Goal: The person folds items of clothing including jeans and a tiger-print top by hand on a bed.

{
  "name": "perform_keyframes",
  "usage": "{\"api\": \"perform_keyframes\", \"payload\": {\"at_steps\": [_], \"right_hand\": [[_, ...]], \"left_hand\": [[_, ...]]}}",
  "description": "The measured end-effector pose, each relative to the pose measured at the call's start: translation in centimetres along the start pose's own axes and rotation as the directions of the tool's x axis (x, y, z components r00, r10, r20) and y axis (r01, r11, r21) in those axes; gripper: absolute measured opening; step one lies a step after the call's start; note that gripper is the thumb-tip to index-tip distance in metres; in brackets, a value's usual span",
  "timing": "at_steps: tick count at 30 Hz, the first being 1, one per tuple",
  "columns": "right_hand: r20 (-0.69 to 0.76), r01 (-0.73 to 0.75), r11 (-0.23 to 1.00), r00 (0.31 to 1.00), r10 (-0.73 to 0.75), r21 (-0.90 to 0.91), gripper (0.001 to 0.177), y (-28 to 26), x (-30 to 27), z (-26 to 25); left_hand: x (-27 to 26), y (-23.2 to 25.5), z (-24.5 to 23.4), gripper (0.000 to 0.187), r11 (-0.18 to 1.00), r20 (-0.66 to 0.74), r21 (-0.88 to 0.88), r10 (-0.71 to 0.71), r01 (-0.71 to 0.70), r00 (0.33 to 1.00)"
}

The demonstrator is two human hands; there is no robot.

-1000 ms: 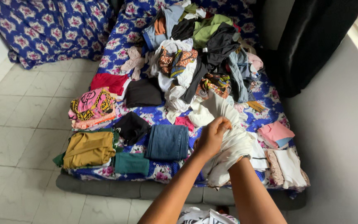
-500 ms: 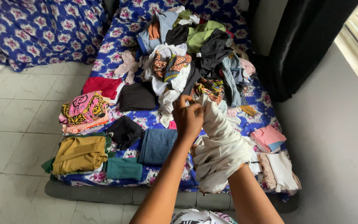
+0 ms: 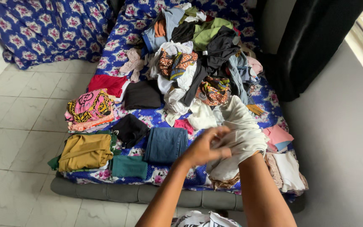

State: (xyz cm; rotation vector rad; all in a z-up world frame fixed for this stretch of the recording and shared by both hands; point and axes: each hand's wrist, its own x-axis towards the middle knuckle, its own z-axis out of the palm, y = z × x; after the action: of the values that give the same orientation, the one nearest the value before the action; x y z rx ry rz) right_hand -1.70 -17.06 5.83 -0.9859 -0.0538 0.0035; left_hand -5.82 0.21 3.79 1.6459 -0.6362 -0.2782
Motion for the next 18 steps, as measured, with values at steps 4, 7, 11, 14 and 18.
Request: {"api": "perform_keyframes", "payload": {"at_steps": [4, 7, 11, 14, 18], "right_hand": [[0.021, -0.032, 0.997, 0.999, 0.033, -0.076, 0.030, 1.7, -0.7, 0.4], [0.045, -0.074, 0.985, 0.996, 0.082, -0.155, 0.030, 3.6, -1.8, 0.1], [0.078, -0.056, 0.944, 0.993, 0.086, -0.324, 0.030, 4.3, -2.9, 0.0], [0.134, 0.016, 0.857, 0.989, 0.062, -0.515, 0.030, 2.8, -3.1, 0.1], [0.244, 0.188, 0.491, 0.968, 0.052, -0.851, 0.030, -2.1, -4.1, -0.4]], "left_hand": [[-0.6, 1.7, 1.5, 0.080, 0.887, 0.023, 0.406, 0.229, -0.219, 0.973], [0.5, 1.3, 1.1, 0.049, 0.927, -0.049, 0.365, 0.112, -0.086, 0.992], [3.0, 0.0, -1.5, 0.034, 0.846, -0.371, 0.533, 0.225, 0.008, 0.901], [5.9, -2.3, -4.4, 0.031, 0.830, -0.507, 0.556, 0.305, 0.035, 0.806], [7.4, -7.5, -8.2, 0.024, 0.741, -0.647, 0.639, 0.374, 0.205, 0.664]]}}
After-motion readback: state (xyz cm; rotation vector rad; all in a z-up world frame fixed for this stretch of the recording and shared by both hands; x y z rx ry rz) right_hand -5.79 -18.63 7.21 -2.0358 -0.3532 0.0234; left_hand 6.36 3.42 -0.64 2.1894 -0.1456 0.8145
